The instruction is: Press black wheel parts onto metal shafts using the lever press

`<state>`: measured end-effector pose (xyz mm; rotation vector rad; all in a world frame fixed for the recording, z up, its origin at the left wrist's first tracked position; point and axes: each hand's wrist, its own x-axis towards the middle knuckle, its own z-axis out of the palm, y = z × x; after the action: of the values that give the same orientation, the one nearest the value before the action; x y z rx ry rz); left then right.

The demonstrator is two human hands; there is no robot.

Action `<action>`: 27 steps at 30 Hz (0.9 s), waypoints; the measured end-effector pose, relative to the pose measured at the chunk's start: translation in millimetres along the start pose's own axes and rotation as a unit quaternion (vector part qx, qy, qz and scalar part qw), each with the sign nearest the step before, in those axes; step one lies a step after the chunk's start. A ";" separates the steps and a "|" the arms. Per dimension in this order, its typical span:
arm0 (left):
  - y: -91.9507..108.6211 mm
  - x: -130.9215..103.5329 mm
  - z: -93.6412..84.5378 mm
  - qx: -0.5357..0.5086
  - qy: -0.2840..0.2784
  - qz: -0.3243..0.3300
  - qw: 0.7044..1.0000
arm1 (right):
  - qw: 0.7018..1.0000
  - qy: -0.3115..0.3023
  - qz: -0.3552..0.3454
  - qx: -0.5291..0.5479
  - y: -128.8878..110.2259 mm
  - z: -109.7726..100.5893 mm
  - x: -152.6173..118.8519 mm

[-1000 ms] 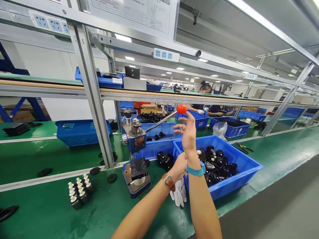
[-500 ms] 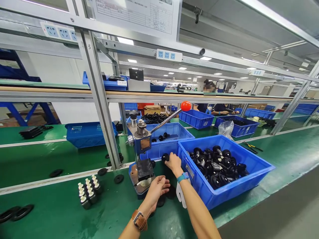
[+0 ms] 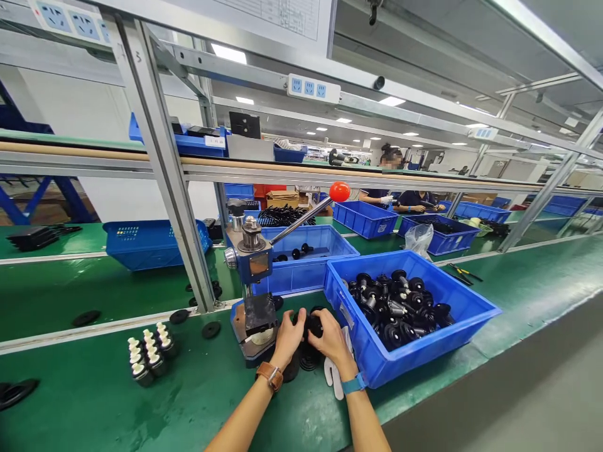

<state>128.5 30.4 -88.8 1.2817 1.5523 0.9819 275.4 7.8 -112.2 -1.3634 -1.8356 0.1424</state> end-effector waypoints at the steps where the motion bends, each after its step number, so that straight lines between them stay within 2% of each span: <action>1: -0.5 0.8 0.4 0.014 -0.004 0.005 1.000 | 1.000 0.005 -0.005 0.007 0.7 0.1 -1.7; 4: -0.7 -0.8 2.4 0.035 -0.008 0.018 0.999 | 1.000 0.025 0.004 0.017 3.5 1.7 -4.1; 7: 1.3 -10.1 2.3 0.031 0.010 0.033 0.999 | 0.998 0.039 0.037 0.014 6.9 4.0 -2.9; 10: 3.1 -29.3 -3.0 0.010 0.036 0.061 0.997 | 0.996 0.048 0.081 0.006 8.7 5.8 1.6; 13: 1.5 -58.7 -16.0 -0.052 0.045 0.115 0.991 | 0.991 0.066 0.116 -0.005 7.4 7.5 7.4; 15: -0.2 -81.4 -30.2 -0.102 0.013 0.133 0.986 | 0.989 0.084 0.120 -0.003 2.9 8.1 12.5; 17: 0.5 -101.9 -49.0 -0.166 -0.055 0.112 0.978 | 0.987 0.113 0.113 0.008 -7.5 5.7 21.5; 20: 10.4 -120.6 -83.7 -0.311 -0.146 0.062 0.937 | 0.981 0.172 0.088 0.029 -41.5 -11.3 49.2; 22: 21.4 -123.3 -107.9 -0.387 -0.153 0.066 0.907 | 0.971 0.226 0.045 0.064 -78.3 -35.5 78.9; 25: 36.1 -116.7 -137.5 -0.439 -0.128 0.089 0.885 | 0.912 0.347 -0.062 0.210 -143.6 -88.1 134.5; 27: 41.1 -108.2 -149.9 -0.437 -0.124 0.085 0.887 | 0.875 0.374 -0.085 0.297 -181.5 -125.7 171.6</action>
<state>8.0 -76.3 11.0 0.8346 0.6411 1.3512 211.3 32.1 158.9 -0.6672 -1.1013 0.0618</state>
